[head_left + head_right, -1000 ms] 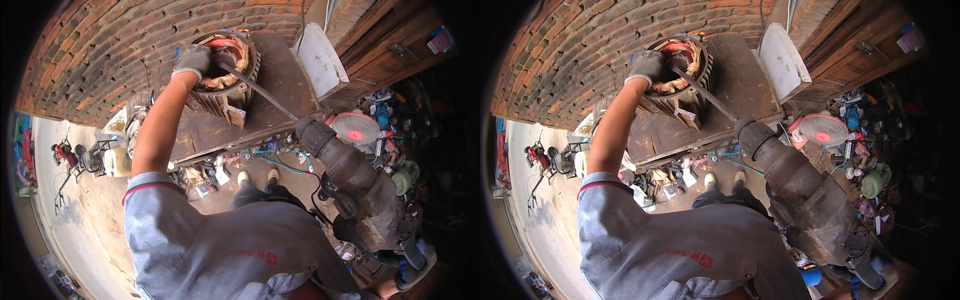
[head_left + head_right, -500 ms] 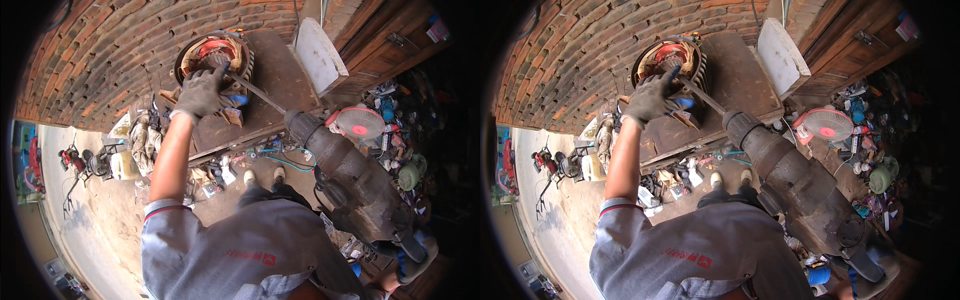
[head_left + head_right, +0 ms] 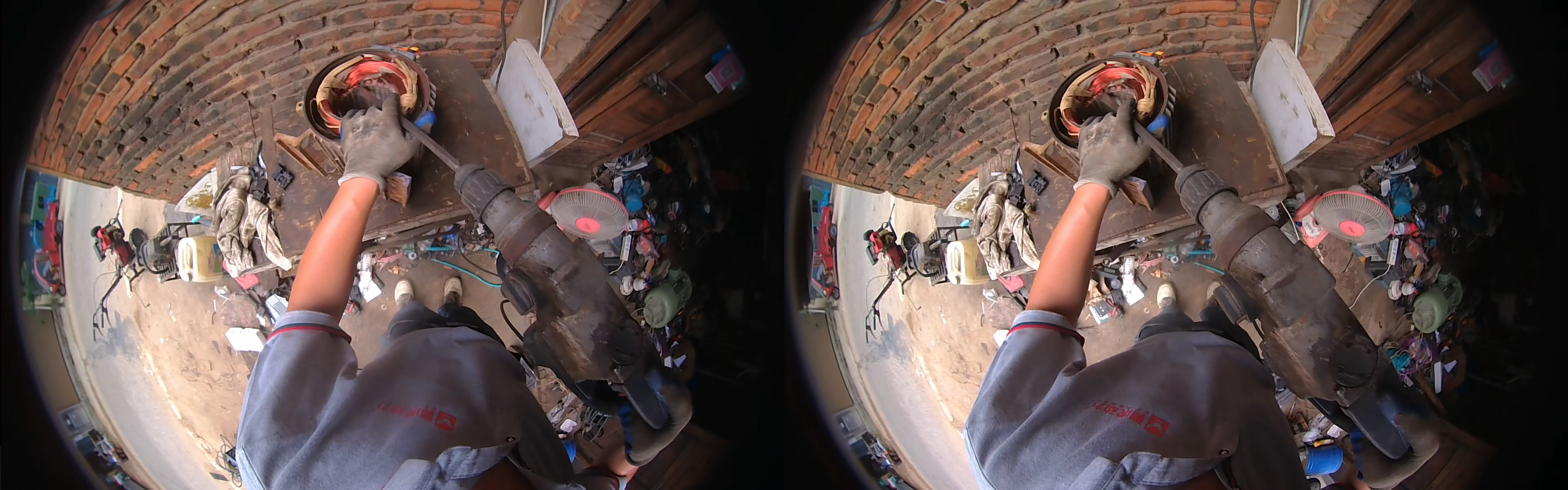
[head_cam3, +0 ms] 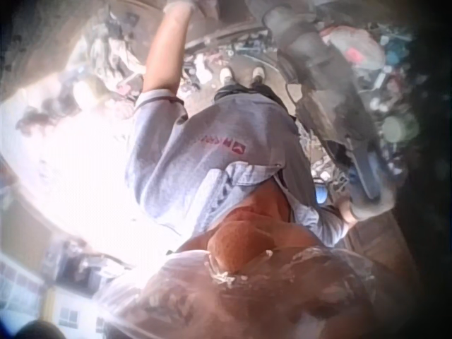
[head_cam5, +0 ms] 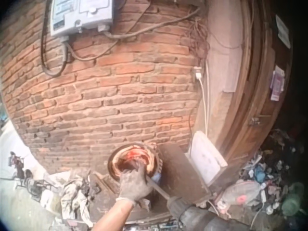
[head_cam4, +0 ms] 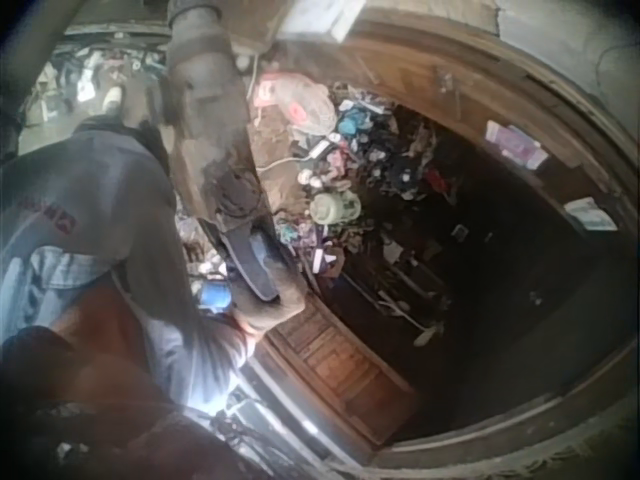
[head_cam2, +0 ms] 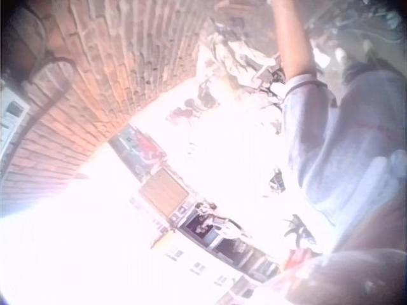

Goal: The person uses a rotary hammer drill to repeatedly strike and loosen copper windings inside a cylindrical motor stator placed on a workbench. The person holds the stator with one hand while operating the drill with the other, working around the circumference of the stator.

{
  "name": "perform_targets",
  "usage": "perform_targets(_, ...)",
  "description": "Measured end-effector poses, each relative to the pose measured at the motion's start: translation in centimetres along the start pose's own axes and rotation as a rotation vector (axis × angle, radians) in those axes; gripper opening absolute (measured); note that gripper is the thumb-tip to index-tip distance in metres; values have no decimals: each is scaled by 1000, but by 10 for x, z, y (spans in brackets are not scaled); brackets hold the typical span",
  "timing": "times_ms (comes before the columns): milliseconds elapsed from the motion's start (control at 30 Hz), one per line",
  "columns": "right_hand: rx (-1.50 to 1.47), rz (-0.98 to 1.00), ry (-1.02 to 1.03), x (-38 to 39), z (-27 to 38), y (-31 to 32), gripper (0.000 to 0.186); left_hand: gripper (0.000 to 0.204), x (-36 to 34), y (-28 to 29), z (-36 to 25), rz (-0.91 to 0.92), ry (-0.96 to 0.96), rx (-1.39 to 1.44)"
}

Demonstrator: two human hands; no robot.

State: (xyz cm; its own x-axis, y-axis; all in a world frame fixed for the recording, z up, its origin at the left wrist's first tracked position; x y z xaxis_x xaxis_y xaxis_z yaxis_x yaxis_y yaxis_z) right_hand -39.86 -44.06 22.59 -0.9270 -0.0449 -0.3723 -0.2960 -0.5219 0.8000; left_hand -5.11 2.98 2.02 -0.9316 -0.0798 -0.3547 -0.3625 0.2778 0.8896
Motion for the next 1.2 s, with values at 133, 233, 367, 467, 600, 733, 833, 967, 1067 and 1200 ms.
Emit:
perform_targets(133,11,-18,79,-2,11,-1,61,61,0,1,0,0,5,-7)
perform_targets(233,42,-18,46,0,11,0,58,65,-2,-4,3,3,-4,27)
perform_targets(367,72,50,-34,-1,7,6,54,59,-2,-5,5,10,9,48)
perform_targets(467,88,8,14,-6,16,3,54,59,-1,0,1,4,11,59)
perform_targets(600,-37,50,-86,-22,23,-13,53,61,-1,-2,0,-45,45,31)
perform_targets(733,-237,41,-196,-38,25,-27,50,57,1,-5,-3,-159,66,23)
perform_targets(833,-136,-26,-207,-36,11,-10,48,53,2,-12,-3,-167,100,52)
perform_targets(967,-260,60,-397,-43,21,-24,38,53,-2,-2,-11,-214,81,14)
perform_targets(1067,-612,-73,-768,-52,17,-33,38,54,7,-6,3,-221,120,7)
perform_targets(1200,-121,-114,-297,-18,-10,-5,39,53,1,-5,-6,-246,82,19)
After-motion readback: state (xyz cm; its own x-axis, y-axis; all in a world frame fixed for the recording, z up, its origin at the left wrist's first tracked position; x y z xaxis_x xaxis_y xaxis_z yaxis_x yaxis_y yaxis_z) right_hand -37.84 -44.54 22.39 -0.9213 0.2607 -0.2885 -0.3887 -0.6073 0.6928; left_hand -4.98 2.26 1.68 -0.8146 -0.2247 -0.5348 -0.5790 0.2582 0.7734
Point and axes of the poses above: each hand's wrist, its own x-axis away from the middle knuckle, its own y-axis out of the back of the hand, z = x × y, the point moved 7 cm from there along -x, towards the middle knuckle
